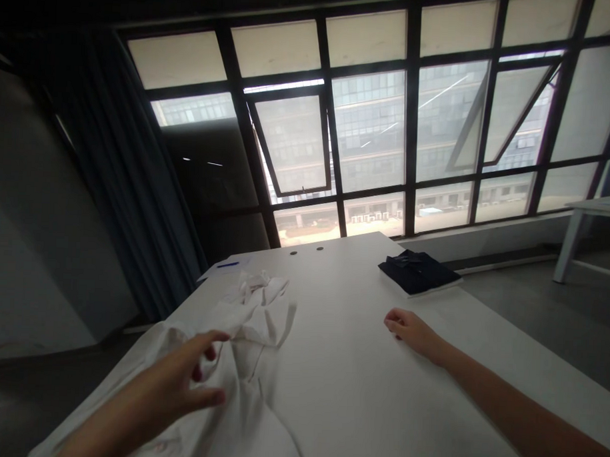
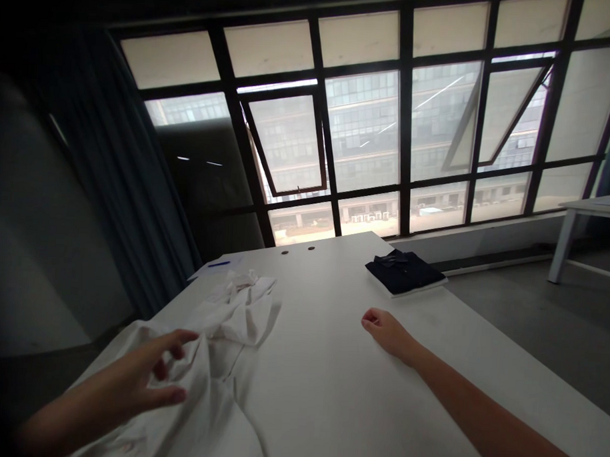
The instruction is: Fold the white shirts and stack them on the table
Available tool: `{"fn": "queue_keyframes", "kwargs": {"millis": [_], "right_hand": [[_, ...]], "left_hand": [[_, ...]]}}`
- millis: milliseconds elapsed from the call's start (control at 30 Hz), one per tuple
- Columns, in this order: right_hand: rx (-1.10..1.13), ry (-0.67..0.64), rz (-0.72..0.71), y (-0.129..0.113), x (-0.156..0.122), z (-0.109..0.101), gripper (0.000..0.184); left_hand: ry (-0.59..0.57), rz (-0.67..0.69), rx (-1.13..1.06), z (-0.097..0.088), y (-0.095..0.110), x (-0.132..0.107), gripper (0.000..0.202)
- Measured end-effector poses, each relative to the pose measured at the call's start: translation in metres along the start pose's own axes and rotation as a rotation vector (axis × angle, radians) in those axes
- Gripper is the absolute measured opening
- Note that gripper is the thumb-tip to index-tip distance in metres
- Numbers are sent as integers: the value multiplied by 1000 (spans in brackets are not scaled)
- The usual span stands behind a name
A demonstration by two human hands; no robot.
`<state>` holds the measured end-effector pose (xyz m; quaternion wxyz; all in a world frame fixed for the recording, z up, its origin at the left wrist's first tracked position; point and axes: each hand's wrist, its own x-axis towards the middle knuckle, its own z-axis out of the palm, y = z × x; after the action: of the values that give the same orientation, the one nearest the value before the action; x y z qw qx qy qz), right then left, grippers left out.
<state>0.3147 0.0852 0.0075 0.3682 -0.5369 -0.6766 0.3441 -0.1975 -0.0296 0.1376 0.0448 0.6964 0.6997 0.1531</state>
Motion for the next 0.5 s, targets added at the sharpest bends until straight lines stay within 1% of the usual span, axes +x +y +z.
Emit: {"fn": "queue_keyframes", "kwargs": {"millis": [33, 67, 133, 200, 267, 333, 400, 433, 500], "right_hand": [[15, -3, 8, 0, 0, 0, 23], [32, -2, 16, 0, 0, 0, 23], [66, 12, 32, 0, 0, -1, 24], [98, 35, 44, 0, 1, -2, 24], [131, 51, 61, -1, 2, -5, 23], [175, 60, 88, -3, 2, -8, 23], [233, 60, 124, -4, 2, -10, 23], [261, 56, 141, -4, 2, -9, 22], [298, 48, 165, -3, 2, -8, 22]], "left_hand": [[-149, 101, -20, 6, 16, -2, 84], [-220, 126, -1, 15, 30, -1, 88], [-285, 97, 75, 38, 53, 8, 98], [-387, 64, 144, 62, 69, 20, 109], [-522, 52, 199, 81, 79, 27, 107], [-600, 60, 236, 91, 87, 28, 100], [-631, 94, 231, 94, 96, 23, 97], [-653, 140, 203, 94, 100, 19, 96], [-738, 275, 122, 99, 106, 11, 95]]}}
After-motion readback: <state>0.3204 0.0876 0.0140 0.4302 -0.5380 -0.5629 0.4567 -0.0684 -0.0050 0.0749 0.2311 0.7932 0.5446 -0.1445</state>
